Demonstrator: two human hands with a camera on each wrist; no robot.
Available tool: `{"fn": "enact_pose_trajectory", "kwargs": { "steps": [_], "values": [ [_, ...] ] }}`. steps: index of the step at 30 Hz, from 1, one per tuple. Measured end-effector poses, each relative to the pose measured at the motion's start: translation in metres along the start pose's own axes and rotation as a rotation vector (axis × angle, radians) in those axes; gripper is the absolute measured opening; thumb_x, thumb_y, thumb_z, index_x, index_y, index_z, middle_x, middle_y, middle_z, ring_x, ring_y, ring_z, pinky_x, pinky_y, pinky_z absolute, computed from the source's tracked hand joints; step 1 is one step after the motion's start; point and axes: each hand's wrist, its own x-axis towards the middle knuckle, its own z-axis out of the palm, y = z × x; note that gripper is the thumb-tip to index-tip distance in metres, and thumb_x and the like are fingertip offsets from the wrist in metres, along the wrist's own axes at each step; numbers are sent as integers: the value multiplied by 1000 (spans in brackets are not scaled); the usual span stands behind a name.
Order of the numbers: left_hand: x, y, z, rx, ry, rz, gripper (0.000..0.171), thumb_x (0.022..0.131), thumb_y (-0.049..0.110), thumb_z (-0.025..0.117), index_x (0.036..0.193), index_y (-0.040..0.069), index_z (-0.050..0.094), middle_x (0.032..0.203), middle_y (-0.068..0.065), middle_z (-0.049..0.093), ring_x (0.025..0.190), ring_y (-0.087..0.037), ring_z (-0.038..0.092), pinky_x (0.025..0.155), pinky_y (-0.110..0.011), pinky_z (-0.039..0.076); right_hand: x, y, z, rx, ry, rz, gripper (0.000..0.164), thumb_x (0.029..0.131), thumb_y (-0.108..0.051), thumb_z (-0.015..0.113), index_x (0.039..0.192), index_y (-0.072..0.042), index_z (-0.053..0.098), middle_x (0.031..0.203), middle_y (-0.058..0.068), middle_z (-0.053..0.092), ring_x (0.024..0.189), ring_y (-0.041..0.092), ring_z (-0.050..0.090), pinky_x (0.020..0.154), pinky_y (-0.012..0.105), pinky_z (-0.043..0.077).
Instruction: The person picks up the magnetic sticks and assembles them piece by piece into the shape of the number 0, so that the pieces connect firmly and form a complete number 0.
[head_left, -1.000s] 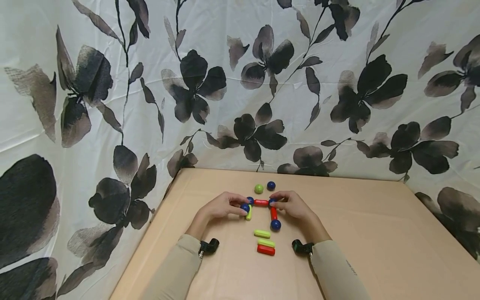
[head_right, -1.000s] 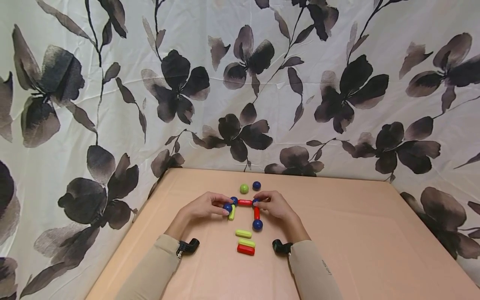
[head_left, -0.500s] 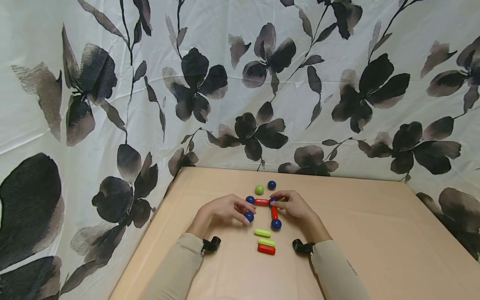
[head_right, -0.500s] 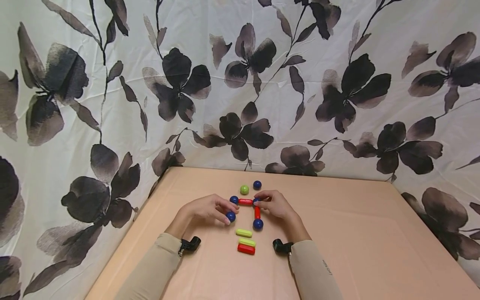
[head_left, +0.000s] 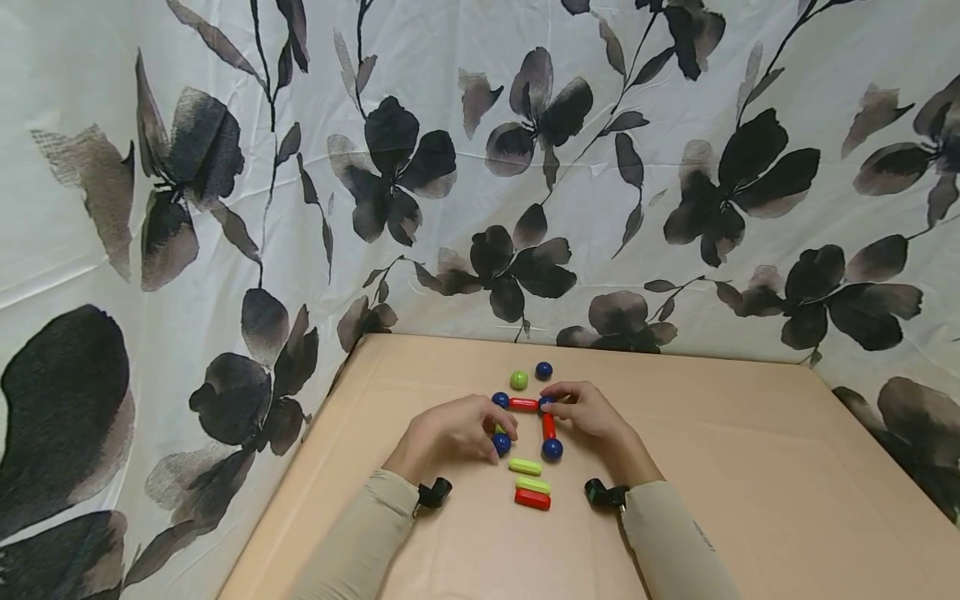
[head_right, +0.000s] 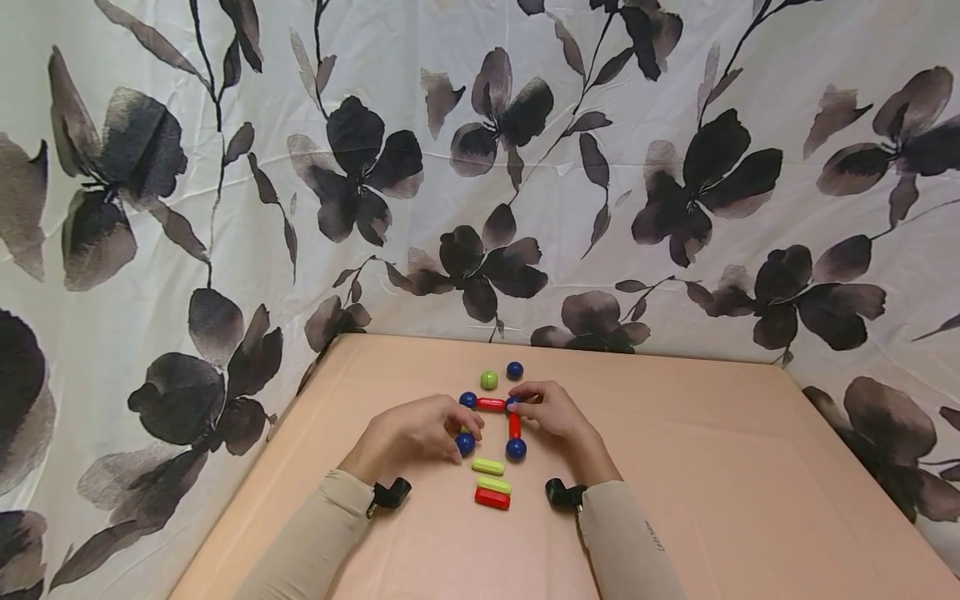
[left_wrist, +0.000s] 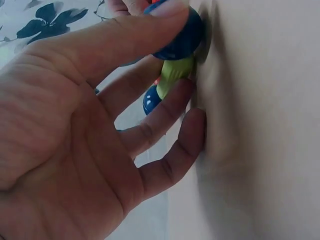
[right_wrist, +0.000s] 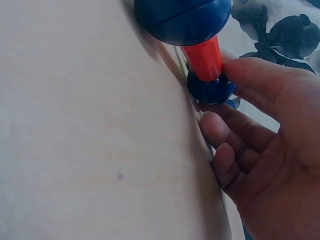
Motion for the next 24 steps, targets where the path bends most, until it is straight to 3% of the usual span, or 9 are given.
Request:
{"fn": "enact_pose_trajectory", "kwargs": {
  "steps": [8,18,24],
  "values": [
    [0,7,2,7,-4,-13,30,79,15,92,103,26,77,105,9,69,97,-17,60,88,-28,52,-1,-2,-1,1,-3,2,34,96,-22,77,125,-5,73,107,8,72,86,24,55,66,27,49],
    [-1,11,3,-12,27,-47,31,78,17,93,102,23,76,100,-1,68,89,-16,59,80,-30,52,-1,-1,0,15,9,-11,33,95,-21,78,124,-5,74,107,10,71,86,25,55,66,26,48],
    [0,9,1,-1,32,-18,30,77,16,94,100,20,76,101,0,68,87,-16,58,78,-28,50,0,-1,0,10,3,-11,33,96,-21,77,125,-6,74,108,9,72,86,25,56,67,26,50]
  ]
}}
